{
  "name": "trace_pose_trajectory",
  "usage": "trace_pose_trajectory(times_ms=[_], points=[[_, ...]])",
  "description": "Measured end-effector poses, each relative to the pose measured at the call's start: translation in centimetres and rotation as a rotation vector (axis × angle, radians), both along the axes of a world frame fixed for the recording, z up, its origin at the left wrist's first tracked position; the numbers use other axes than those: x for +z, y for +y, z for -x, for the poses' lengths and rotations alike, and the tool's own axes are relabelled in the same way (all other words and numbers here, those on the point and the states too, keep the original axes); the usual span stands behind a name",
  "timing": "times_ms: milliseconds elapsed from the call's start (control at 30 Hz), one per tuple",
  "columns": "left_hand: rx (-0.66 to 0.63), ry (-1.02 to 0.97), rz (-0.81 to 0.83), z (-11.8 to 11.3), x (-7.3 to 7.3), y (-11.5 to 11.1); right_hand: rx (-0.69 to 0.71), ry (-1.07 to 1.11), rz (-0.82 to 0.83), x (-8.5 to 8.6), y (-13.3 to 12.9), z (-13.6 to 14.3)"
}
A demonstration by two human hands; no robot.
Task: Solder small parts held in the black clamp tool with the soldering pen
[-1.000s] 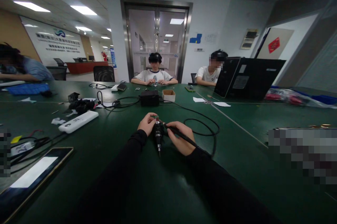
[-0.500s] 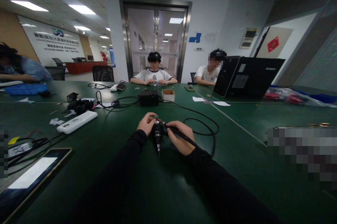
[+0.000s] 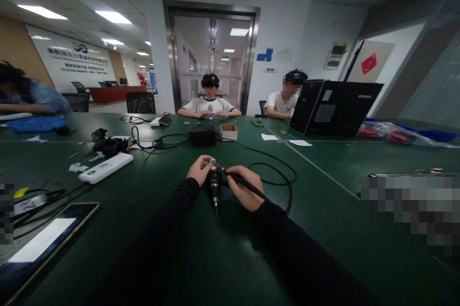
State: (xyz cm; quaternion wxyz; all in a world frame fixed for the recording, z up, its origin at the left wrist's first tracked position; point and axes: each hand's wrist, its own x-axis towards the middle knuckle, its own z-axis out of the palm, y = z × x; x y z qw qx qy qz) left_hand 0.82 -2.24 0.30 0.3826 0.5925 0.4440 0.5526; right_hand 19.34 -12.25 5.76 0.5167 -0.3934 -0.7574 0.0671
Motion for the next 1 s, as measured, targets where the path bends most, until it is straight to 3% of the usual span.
trace_pose_trajectory(times_ms=[233,567,1000], points=[[0.012,0.052,0.021,0.1,-0.2,0.2,-0.016,0.012,0.007,0.3,-0.1,-0.1],[0.166,0.281,0.104,0.0,1.2,-1.2,-0.06,0.056,0.014,0.3,0.0,-0.7],[0.264,0.383,0.12,0.2,1.4,-1.2,-0.052,0.057,0.031,0.1,0.3,-0.7]])
